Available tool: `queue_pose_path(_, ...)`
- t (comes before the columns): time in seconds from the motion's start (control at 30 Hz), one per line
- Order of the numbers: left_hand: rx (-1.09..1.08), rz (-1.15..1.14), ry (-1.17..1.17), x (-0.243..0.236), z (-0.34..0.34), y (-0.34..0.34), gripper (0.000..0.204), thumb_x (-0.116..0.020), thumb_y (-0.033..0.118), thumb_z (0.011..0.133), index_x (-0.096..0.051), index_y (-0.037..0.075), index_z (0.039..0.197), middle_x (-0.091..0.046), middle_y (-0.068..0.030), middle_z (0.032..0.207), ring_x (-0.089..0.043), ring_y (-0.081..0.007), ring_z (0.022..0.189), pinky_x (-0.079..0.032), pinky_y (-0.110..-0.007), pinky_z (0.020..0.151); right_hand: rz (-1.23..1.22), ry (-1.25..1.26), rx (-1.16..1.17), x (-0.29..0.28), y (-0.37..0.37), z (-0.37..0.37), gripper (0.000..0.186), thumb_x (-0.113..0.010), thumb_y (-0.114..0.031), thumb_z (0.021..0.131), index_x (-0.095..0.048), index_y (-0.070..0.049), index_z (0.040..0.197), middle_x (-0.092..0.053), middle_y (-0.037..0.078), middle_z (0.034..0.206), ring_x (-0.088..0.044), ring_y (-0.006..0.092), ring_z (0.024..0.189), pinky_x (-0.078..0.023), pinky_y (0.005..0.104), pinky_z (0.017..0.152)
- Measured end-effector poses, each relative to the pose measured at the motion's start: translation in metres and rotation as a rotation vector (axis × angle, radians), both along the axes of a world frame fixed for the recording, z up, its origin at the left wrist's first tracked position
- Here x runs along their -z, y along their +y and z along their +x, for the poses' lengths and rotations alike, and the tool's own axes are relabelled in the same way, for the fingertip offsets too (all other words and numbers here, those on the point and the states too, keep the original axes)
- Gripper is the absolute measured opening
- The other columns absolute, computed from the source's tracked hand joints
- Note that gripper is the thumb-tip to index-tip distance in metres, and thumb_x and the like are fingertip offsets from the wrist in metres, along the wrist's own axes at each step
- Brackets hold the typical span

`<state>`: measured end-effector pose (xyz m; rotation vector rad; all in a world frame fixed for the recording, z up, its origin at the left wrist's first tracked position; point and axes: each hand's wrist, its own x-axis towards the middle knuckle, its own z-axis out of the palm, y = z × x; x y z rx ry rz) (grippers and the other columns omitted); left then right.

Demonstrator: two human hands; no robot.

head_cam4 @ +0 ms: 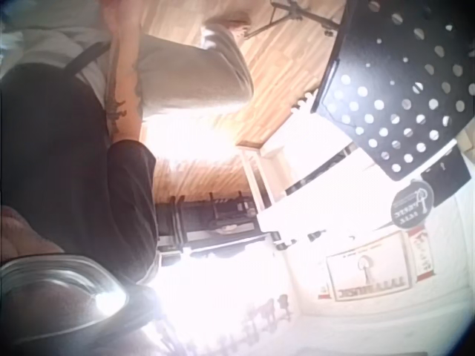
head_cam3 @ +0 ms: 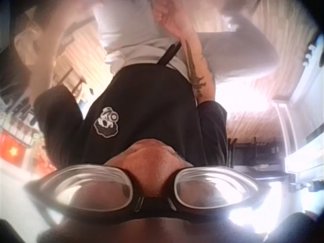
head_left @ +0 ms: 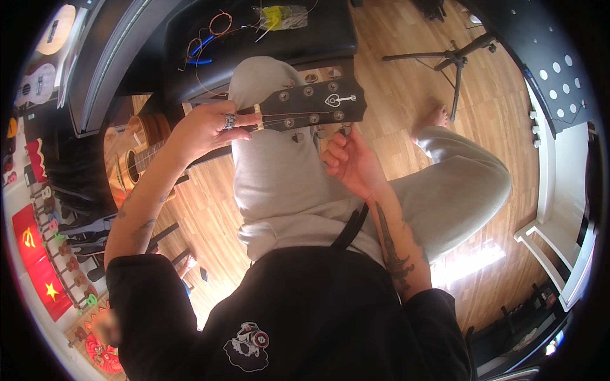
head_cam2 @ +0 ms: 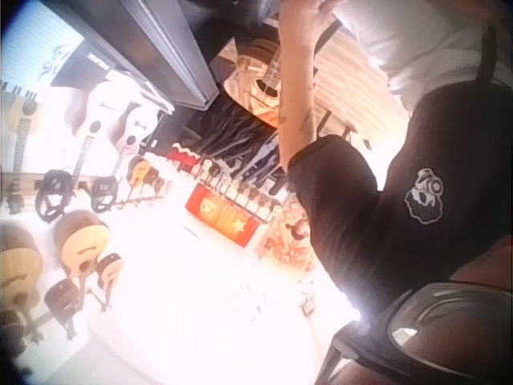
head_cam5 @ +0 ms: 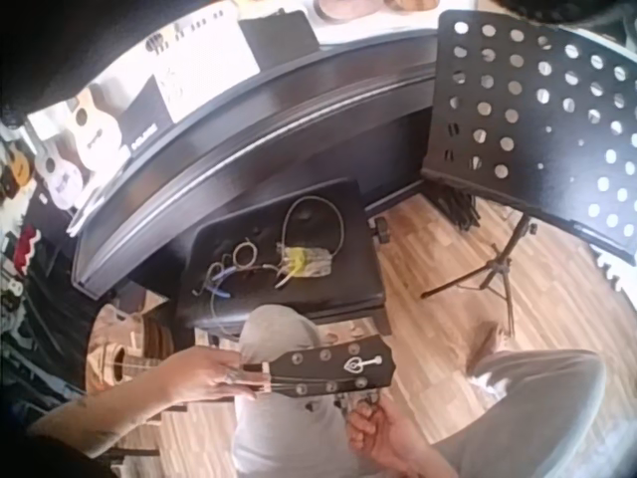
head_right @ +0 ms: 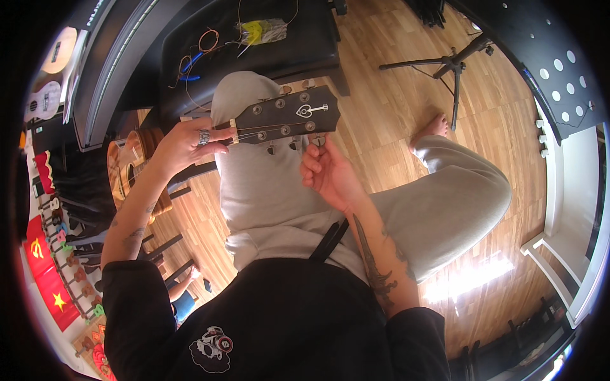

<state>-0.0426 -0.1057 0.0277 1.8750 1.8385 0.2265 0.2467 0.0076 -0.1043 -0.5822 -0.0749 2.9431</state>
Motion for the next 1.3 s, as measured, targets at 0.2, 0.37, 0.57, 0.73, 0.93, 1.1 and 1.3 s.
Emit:
queue_pose_path(0.2,0.013,0.017,0.072,-0.001,-0.002,-0.007,0.039,-0.078,0.027,0.079,-0.075,0.019,0.117,-0.051,-0.0066,0.072,-0.054,-0.0235,0.063,-0.045,-0.04,0.062,0.039,-0.038,0.021,-0.001,-0.001,0.001,0.042,-0.036,-0.053,0.107,-0.048,-0.016,0.089,-0.039,-0.006,0.069,-0.049,0.0096,0.069,-0.043,0.0245,0.064)
queue_pose_path(0.37,-0.074,0.077,-0.05,0.006,-0.001,-0.016,0.034,-0.08,0.022,0.079,-0.076,0.016,0.112,-0.056,-0.0057,0.071,-0.055,-0.0219,0.06,-0.044,-0.039,0.059,0.021,-0.063,0.033,-0.001,-0.002,0.0,0.043,-0.039,-0.052,0.106,-0.05,-0.014,0.093,-0.041,-0.005,0.07,-0.049,0.0099,0.069,-0.044,0.0245,0.065)
queue_pose_path(0.57,-0.101,0.129,-0.101,0.008,0.003,-0.016,0.032,-0.081,0.019,0.079,-0.077,0.016,0.11,-0.06,-0.0056,0.072,-0.057,-0.0213,0.059,-0.045,-0.038,0.057,0.051,-0.068,0.036,-0.001,0.0,0.001,0.042,-0.039,-0.051,0.106,-0.051,-0.013,0.094,-0.042,-0.005,0.072,-0.05,0.0108,0.071,-0.044,0.0252,0.065)
queue_pose_path(0.73,-0.106,0.099,-0.062,0.007,0.003,-0.018,0.03,-0.081,0.019,0.081,-0.077,0.016,0.11,-0.061,-0.0063,0.073,-0.06,-0.0228,0.061,-0.046,-0.038,0.058,-0.009,-0.026,0.063,-0.004,-0.002,-0.001,0.038,-0.041,-0.048,0.107,-0.05,-0.013,0.095,-0.044,-0.004,0.075,-0.05,0.01,0.072,-0.045,0.0238,0.063)
queue_pose_path(0.93,-0.066,0.011,0.04,0.001,0.003,-0.013,0.028,-0.079,0.019,0.083,-0.077,0.015,0.11,-0.062,-0.0072,0.077,-0.062,-0.0254,0.067,-0.049,-0.039,0.061,0.604,-0.39,0.134,-0.005,-0.008,-0.01,0.032,-0.049,-0.038,0.106,-0.056,-0.007,0.109,-0.054,-0.002,0.077,-0.055,0.009,0.07,-0.046,0.0226,0.059)
queue_pose_path(1.1,-0.034,0.085,-0.077,-0.004,0.009,-0.003,0.018,-0.078,0.014,0.084,-0.075,0.004,0.098,-0.063,-0.0087,0.083,-0.068,-0.0269,0.075,-0.052,-0.037,0.065,1.162,-0.574,0.122,0.009,-0.002,-0.004,0.038,-0.048,-0.039,0.105,-0.062,-0.003,0.107,-0.059,0.0,0.077,-0.056,0.0091,0.068,-0.046,0.0254,0.06)
queue_pose_path(1.3,-0.082,0.07,-0.167,0.004,0.01,-0.005,0.017,-0.077,0.005,0.084,-0.071,0.006,0.099,-0.061,-0.0071,0.087,-0.065,-0.0259,0.073,-0.051,-0.034,0.066,0.085,-0.033,0.044,0.009,-0.003,0.005,0.042,-0.038,-0.045,0.106,-0.058,-0.009,0.097,-0.048,-0.001,0.075,-0.05,0.013,0.073,-0.043,0.0274,0.064)
